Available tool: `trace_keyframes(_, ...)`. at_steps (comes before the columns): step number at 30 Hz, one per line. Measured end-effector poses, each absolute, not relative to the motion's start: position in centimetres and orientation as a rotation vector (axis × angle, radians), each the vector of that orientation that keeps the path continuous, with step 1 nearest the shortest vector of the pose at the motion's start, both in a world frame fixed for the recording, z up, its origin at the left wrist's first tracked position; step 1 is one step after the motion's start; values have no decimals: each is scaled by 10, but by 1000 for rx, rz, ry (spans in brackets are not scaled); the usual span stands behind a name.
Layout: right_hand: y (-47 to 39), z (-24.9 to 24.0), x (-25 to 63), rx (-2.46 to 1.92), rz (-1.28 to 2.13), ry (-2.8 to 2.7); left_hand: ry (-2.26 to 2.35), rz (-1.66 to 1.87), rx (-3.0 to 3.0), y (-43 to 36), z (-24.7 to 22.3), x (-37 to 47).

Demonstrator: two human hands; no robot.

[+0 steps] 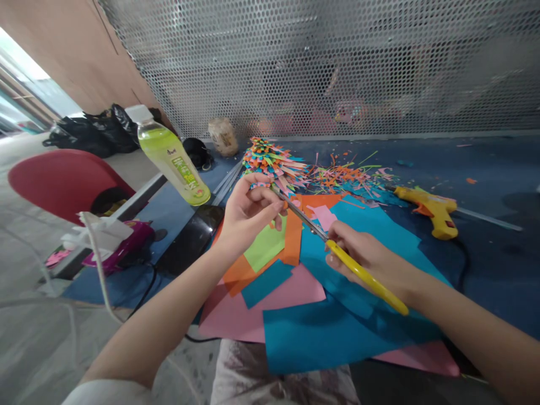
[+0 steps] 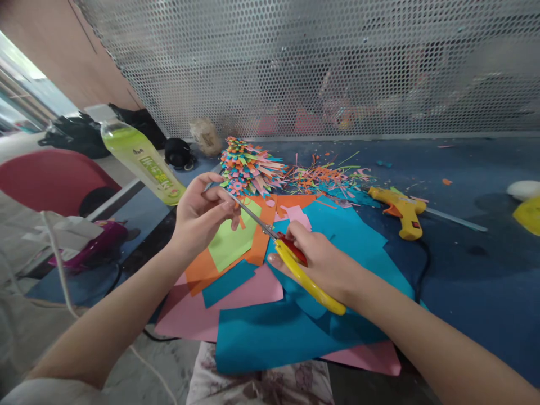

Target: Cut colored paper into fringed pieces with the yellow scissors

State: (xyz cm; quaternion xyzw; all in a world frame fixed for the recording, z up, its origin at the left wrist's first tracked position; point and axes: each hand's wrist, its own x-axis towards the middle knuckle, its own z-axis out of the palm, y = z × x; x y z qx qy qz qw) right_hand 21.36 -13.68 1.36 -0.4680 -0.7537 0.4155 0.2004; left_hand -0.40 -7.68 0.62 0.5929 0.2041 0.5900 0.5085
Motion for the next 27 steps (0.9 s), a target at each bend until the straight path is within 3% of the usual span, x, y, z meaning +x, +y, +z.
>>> trace_keyframes(13,-135,10,214,-1379,1066,-2134,530,1401,1380,-77,8,-3)
trace_keyframes(27,-139,14,217,-1303,1201,-2100,486,1343,1394,-79,9,-3)
